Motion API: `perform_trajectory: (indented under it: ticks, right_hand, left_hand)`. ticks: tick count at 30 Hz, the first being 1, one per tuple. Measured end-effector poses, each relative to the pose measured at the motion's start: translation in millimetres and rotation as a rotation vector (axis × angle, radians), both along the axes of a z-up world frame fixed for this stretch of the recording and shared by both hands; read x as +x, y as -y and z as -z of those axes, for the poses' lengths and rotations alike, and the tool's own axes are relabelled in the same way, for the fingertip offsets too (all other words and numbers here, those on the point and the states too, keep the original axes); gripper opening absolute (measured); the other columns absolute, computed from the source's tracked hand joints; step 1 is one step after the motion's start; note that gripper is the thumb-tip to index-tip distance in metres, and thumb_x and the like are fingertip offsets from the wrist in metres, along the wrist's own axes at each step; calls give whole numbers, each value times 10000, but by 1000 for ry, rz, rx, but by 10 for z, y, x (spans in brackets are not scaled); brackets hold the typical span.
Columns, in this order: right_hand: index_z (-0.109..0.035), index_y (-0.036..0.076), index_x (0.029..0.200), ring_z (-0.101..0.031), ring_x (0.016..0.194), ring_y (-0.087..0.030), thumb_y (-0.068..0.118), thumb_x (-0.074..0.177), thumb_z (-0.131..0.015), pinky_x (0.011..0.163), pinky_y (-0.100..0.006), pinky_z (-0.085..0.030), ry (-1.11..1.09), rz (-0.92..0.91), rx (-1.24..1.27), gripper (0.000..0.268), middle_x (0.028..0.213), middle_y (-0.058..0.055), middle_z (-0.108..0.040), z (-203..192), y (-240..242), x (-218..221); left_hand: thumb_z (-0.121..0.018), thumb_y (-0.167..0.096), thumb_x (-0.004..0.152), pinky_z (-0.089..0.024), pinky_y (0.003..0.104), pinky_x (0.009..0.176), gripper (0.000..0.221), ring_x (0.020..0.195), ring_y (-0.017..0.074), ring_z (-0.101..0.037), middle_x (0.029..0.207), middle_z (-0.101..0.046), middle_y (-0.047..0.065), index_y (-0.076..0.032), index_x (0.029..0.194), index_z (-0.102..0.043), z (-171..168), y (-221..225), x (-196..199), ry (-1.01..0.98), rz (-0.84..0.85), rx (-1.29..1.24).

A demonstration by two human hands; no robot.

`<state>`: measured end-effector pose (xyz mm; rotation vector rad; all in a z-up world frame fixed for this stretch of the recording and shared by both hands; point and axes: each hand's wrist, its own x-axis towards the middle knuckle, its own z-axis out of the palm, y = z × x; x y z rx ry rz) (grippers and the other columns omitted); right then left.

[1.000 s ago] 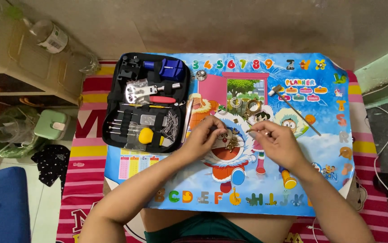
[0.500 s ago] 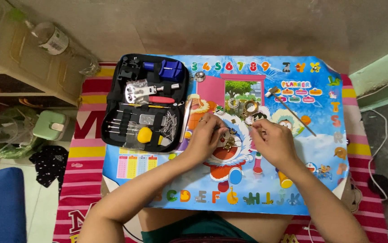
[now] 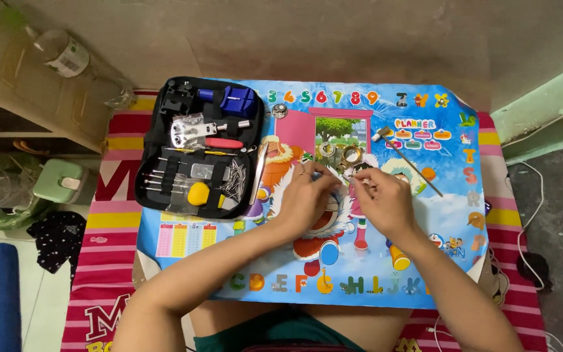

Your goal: Using a watch repair kit to remove links and pins from a metal watch band to adjust its size.

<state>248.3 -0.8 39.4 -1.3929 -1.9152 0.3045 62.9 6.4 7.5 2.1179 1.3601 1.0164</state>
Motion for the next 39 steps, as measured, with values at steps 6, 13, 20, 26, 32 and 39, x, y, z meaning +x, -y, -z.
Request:
perform_trajectory:
  ticks: [6,13,20,26,32,39]
  right_hand:
    - [-768,110,925,-698,633,-315,59,895,-724,591,-379,-555,7,-126,-89,74,601,-98,-687,57,16,-69]
    - [-762,75,924,-692,619,-315,32,895,-692,587,-395,-558,46,-159,-149,87,610,-118,-691,-15,3,-20]
    - [-749,27,758,-509,457,-240,87,816,-703,565,-386,-471,161,-422,-837,95,428,-73,-505,-335,-71,128]
    - [-766,26,830,-513,414,-197,63,872,-659,558,-335,-461,209,-263,-886,121,422,-31,-526,-372,-144,119]
    - [-763,44,957,-513,401,-175,55,934,-632,521,-294,-448,105,-112,-719,133,436,-16,-526,-241,-171,177]
    - [-779,29,861,-512,453,-193,40,849,-673,550,-334,-465,106,-397,-912,107,459,-54,-585,-215,-85,152]
  left_hand:
    - [-746,-277,885,-562,369,624,198,916,293,-573,964,-512,54,-111,873,-638,-36,146,-251,-53,29,50]
    - [-797,-343,810,-569,347,594,321,945,286,-573,998,-516,87,-83,819,-609,-14,184,-234,-250,8,76]
    - [-680,-280,931,-556,367,621,244,888,276,-560,960,-501,85,-63,907,-572,14,127,-295,-31,69,63]
    - [-683,-313,963,-508,409,655,286,803,341,-601,851,-490,85,-88,989,-507,108,50,-317,257,61,-106]
    - [-729,-172,937,-519,361,642,234,743,326,-668,776,-606,120,-76,938,-515,147,58,-292,427,53,-182]
    - [-715,-131,959,-539,334,662,165,766,249,-709,800,-684,144,-62,973,-565,237,-8,-300,596,10,-286]
